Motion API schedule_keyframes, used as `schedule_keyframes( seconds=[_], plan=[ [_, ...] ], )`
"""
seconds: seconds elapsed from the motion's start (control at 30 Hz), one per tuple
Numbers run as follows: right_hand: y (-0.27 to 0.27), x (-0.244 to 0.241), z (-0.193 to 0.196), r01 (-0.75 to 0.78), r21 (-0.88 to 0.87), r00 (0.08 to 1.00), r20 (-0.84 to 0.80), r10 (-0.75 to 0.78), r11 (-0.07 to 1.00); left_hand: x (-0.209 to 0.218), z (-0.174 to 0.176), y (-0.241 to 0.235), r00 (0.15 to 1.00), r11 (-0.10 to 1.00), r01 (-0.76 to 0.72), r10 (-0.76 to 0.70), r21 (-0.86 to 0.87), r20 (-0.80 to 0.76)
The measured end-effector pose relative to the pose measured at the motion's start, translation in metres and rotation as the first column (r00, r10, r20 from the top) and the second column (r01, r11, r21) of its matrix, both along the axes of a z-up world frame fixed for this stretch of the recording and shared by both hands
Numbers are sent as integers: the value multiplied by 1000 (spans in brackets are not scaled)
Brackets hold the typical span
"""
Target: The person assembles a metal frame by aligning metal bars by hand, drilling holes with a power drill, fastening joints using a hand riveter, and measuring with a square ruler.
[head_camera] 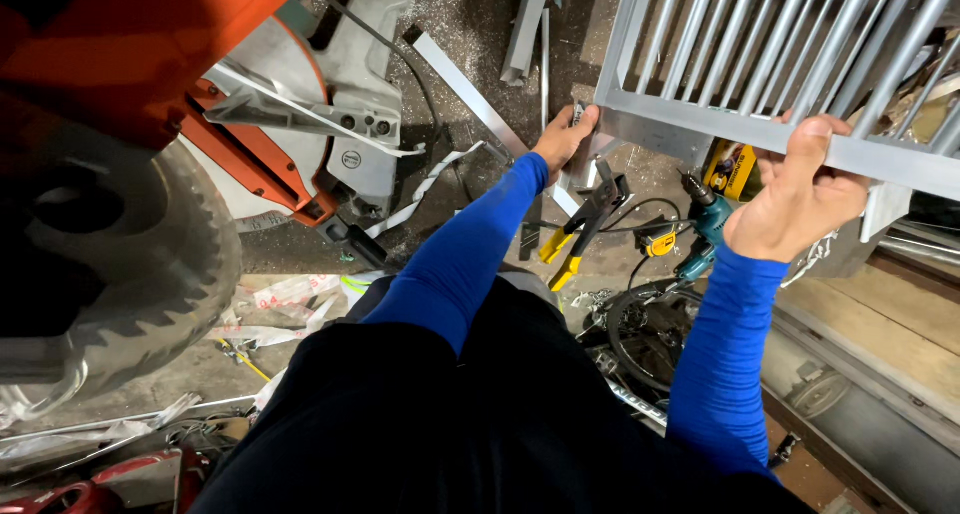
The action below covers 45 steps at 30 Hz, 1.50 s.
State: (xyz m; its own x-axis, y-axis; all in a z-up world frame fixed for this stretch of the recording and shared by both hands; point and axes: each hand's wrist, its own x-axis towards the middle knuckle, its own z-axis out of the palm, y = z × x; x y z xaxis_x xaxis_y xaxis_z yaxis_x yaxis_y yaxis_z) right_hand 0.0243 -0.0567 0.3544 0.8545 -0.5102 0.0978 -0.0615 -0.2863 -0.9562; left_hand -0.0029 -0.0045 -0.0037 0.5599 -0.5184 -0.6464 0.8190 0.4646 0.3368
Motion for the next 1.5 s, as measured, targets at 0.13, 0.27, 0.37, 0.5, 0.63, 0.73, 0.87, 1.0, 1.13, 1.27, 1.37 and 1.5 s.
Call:
schedule_keyframes(
  seconds=[0.13,0.27,0.37,0.5,0.63,0.73,0.87,1.0,1.13,1.27,1.37,1.5],
  plan=[
    [0,-2,-2,4,-49,1000,-8,-4,999,-3,3,-2,997,998,-60,61,-22,43],
    [1,-1,-2,-2,-30,1000,-1,2,1000,3,13,10,999,1000,-13,13,-4,52],
    [2,-1,-2,13,-51,1000,-17,-13,999,5,17,14,999,1000,-9,9,8,45],
    [3,-1,-2,10,-19,1000,-22,-10,1000,3,14,10,999,1000,0,-1,22,47],
    [1,-1,-2,46,-52,997,-61,-49,998,2,11,6,992,998,-42,37,37,119],
    [1,-2,-3,41,8,998,-37,-41,999,2,12,9,999,1000,-10,9,28,35],
    [6,0,-3,50,-47,996,-68,-53,998,0,8,6,993,998,-45,41,36,109],
    [8,2,-3,69,-31,995,-76,-71,997,0,-2,2,996,996,-9,2,85,84],
    [4,2,-6,50,-56,997,-52,-53,997,0,-4,1,994,996,-17,7,83,109],
    [1,-1,-10,60,-32,997,-53,-62,998,0,-4,3,993,991,3,-19,134,114],
    [0,-3,-11,56,-37,997,-57,-58,998,-1,-8,3,989,991,51,-67,122,132],
    [-1,-2,-11,51,-20,997,-50,-52,998,-1,-9,1,991,984,46,-67,174,115]
  ],
)
